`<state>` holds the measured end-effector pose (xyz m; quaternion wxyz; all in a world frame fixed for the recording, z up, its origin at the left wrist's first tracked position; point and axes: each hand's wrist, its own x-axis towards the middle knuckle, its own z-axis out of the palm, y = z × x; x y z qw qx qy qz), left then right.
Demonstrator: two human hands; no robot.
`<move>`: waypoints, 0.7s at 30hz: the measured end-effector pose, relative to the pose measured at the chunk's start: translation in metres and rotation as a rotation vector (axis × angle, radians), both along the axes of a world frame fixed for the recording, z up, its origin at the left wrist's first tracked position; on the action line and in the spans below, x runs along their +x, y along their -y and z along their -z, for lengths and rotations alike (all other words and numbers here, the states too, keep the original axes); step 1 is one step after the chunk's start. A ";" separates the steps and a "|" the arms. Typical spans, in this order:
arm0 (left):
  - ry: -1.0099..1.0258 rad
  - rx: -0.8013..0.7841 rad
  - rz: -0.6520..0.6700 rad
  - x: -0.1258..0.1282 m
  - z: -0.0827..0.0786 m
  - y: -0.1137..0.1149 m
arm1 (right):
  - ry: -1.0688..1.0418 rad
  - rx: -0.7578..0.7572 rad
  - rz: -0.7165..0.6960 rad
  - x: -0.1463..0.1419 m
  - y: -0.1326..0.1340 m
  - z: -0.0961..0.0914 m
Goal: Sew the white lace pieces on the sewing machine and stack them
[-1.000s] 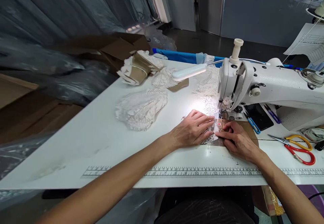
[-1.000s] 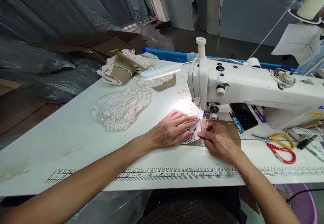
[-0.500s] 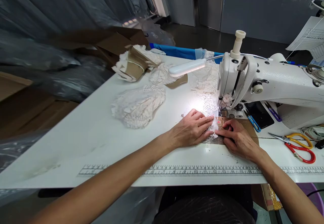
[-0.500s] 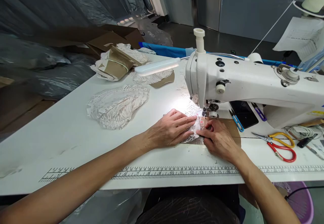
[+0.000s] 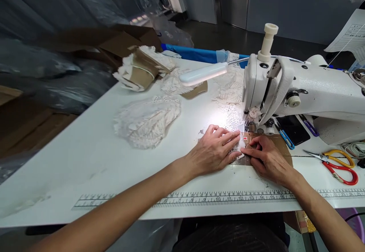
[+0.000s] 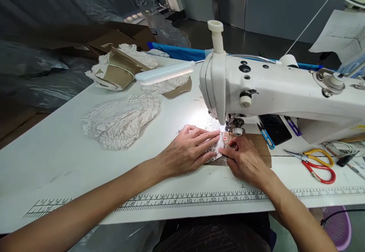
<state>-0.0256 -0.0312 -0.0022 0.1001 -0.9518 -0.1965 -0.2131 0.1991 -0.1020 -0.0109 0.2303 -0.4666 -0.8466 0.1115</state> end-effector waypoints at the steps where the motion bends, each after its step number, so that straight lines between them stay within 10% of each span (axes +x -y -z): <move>1: -0.006 -0.001 -0.003 0.001 -0.001 -0.001 | 0.003 -0.006 0.005 0.000 0.000 0.000; 21: -0.127 0.010 0.093 0.004 -0.011 -0.031 | 0.090 -0.058 0.096 -0.007 -0.009 -0.006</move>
